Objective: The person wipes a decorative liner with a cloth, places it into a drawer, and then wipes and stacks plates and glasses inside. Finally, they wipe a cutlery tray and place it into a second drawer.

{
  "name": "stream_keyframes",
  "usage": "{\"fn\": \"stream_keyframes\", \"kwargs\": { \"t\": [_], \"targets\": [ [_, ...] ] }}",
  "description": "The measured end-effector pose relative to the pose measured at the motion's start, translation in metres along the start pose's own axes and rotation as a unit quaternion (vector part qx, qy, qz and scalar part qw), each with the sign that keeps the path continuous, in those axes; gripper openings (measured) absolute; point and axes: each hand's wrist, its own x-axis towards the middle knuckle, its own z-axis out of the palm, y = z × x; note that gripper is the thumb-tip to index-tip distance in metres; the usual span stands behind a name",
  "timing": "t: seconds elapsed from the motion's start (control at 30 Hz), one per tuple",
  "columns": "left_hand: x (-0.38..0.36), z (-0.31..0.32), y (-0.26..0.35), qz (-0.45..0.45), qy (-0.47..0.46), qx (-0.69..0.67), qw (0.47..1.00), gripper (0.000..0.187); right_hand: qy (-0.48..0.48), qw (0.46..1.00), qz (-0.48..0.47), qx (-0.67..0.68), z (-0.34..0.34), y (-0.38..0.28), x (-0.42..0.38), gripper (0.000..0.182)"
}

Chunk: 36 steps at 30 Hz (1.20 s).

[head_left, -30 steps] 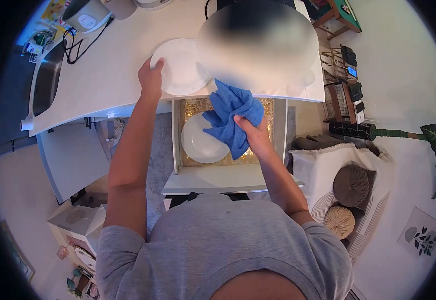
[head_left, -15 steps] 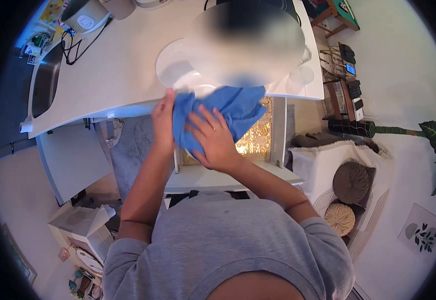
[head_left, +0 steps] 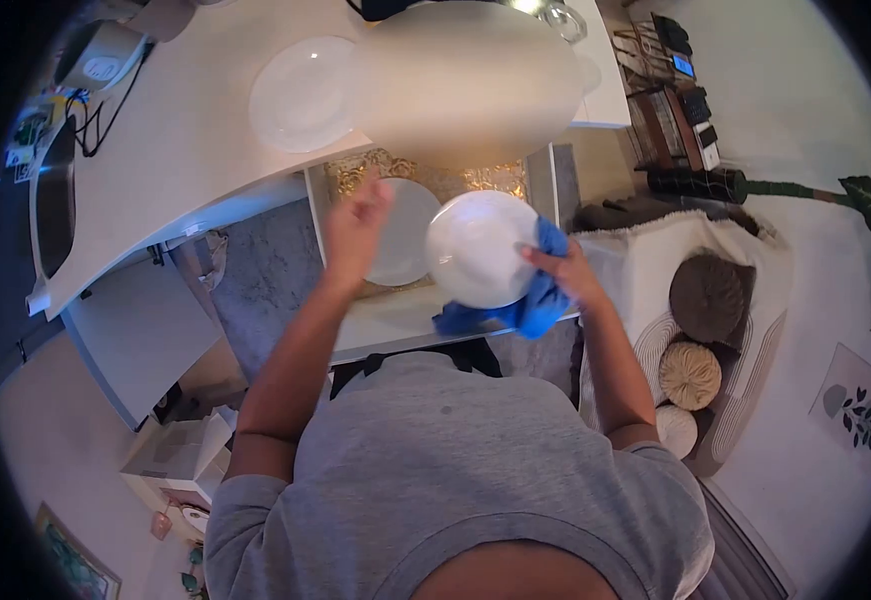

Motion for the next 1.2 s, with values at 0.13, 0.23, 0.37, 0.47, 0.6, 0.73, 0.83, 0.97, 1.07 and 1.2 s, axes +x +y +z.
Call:
{"fn": "stream_keyframes", "kwargs": {
  "t": [0.13,0.23,0.37,0.47,0.6,0.73,0.83,0.97,1.07,1.2],
  "targets": [
    [0.079,-0.070,0.049,0.239,0.237,0.218,0.916,0.032,0.069,0.946,-0.034,-0.316,-0.066,0.055,0.061,0.039],
    [0.146,-0.124,0.024,0.207,0.275,0.507,0.790,0.064,0.034,0.860,0.050,-0.506,-0.060,0.056,0.111,0.050],
    [0.158,-0.120,0.032,0.057,0.195,0.523,0.828,0.074,-0.012,0.851,0.047,-0.523,-0.052,0.118,0.186,0.055],
    [0.154,-0.119,0.037,0.002,0.178,0.435,0.883,0.074,-0.003,0.831,0.056,-0.553,-0.044,0.131,0.213,0.058],
    [0.159,-0.131,0.033,0.018,0.178,0.360,0.916,0.069,0.065,0.811,0.086,-0.575,-0.046,0.131,0.228,0.060],
    [0.155,-0.130,0.044,0.009,0.218,0.451,0.865,0.066,0.118,0.790,0.116,-0.590,-0.052,0.118,0.227,0.055],
    [0.144,-0.123,0.056,0.064,0.261,0.453,0.850,0.064,0.123,0.842,0.109,-0.514,-0.047,0.070,0.202,0.054],
    [0.132,-0.129,0.046,0.102,0.311,0.196,0.924,0.055,0.039,0.957,0.004,-0.287,-0.041,0.019,0.149,0.056],
    [0.122,-0.131,0.044,0.109,0.240,-0.180,0.948,0.046,-0.066,0.998,0.006,-0.004,-0.005,-0.042,0.094,0.057],
    [0.053,-0.096,0.077,0.035,0.221,-0.206,0.953,0.038,-0.099,0.950,-0.287,0.079,0.059,-0.101,0.040,0.046]
  ]
}}
